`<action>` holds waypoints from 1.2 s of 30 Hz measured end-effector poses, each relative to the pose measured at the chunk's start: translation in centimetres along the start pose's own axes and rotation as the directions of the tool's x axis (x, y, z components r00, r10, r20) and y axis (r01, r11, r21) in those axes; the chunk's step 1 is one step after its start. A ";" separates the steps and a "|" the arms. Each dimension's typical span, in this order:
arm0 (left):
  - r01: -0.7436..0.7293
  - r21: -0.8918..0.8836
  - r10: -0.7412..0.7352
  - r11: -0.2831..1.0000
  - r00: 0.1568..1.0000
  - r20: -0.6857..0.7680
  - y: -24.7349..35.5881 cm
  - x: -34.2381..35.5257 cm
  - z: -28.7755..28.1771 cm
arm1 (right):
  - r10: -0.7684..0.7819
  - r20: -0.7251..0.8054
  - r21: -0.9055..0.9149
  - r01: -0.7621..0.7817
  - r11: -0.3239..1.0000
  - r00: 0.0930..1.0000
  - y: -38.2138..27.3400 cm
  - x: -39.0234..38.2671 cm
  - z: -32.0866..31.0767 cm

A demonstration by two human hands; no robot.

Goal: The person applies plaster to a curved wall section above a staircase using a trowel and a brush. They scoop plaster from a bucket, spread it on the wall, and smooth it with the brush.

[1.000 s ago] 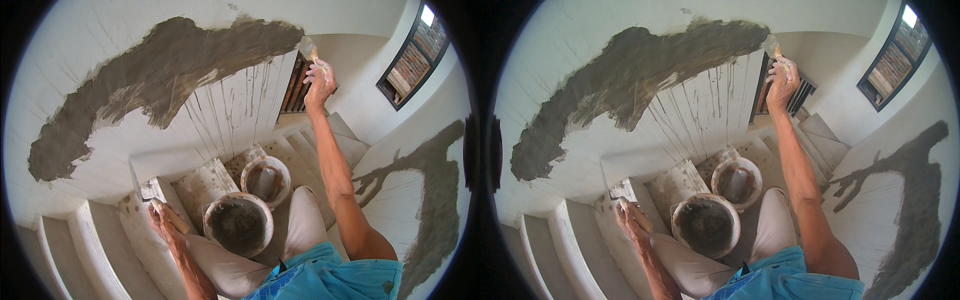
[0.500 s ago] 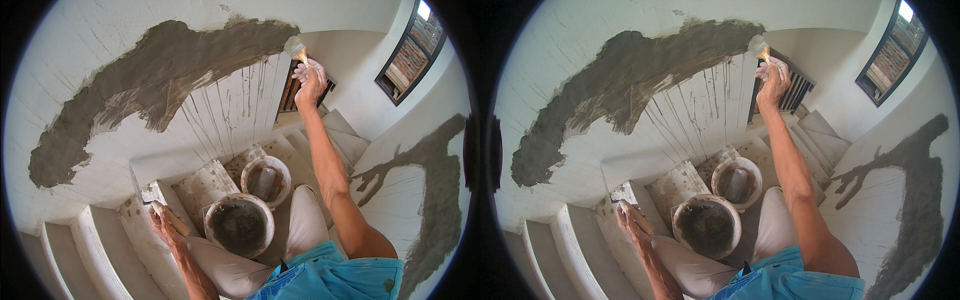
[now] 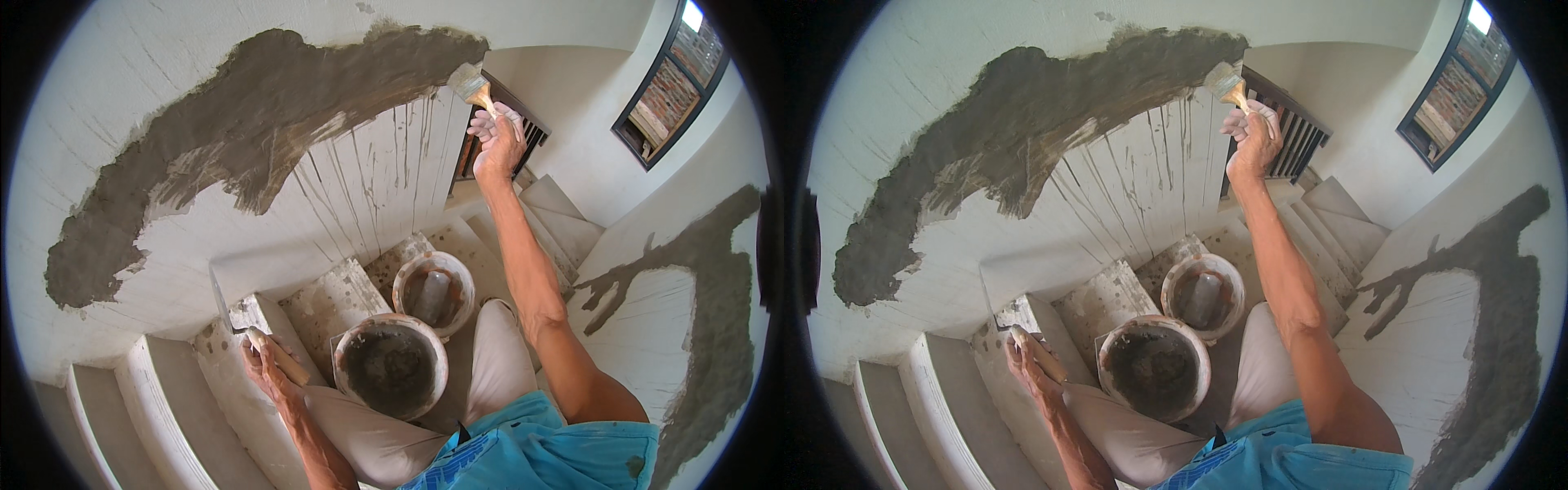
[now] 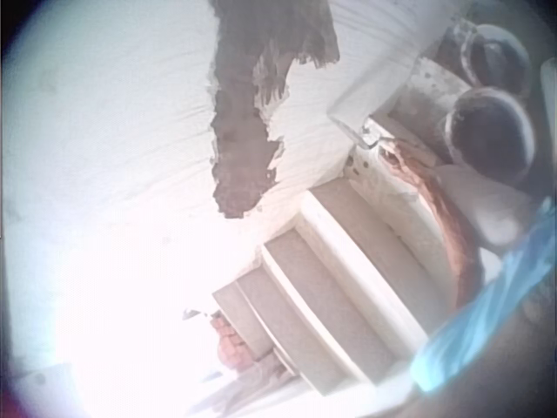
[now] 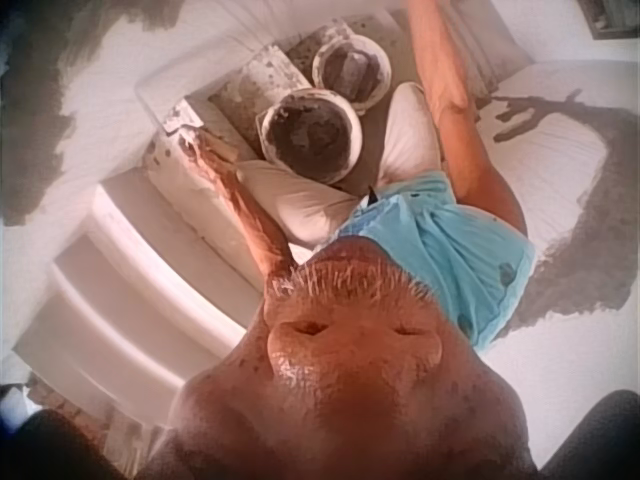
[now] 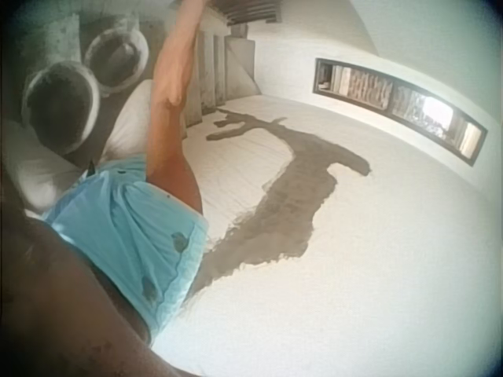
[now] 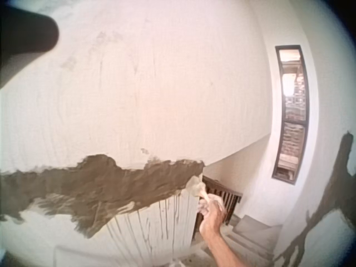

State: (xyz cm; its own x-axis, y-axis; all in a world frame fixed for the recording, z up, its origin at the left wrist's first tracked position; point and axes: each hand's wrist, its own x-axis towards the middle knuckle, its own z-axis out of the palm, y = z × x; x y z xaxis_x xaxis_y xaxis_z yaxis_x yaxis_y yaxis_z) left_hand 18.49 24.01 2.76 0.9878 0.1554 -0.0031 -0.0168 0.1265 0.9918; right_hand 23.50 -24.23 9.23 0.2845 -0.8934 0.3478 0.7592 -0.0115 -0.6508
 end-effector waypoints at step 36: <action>-0.020 0.046 0.022 0.999 0.999 -0.049 0.6 -0.3 0.2 | -0.240 0.535 -0.300 0.447 0.843 0.810 -1.4 -8.5 1.8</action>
State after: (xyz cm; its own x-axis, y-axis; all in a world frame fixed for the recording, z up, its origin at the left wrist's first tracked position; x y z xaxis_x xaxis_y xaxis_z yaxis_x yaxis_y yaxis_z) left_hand 18.22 23.85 3.40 0.9784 0.2064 0.0123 -0.0291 0.0785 0.9965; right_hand 21.07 -15.86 8.37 0.3616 -0.4811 0.7986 0.5911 -0.5441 -0.5955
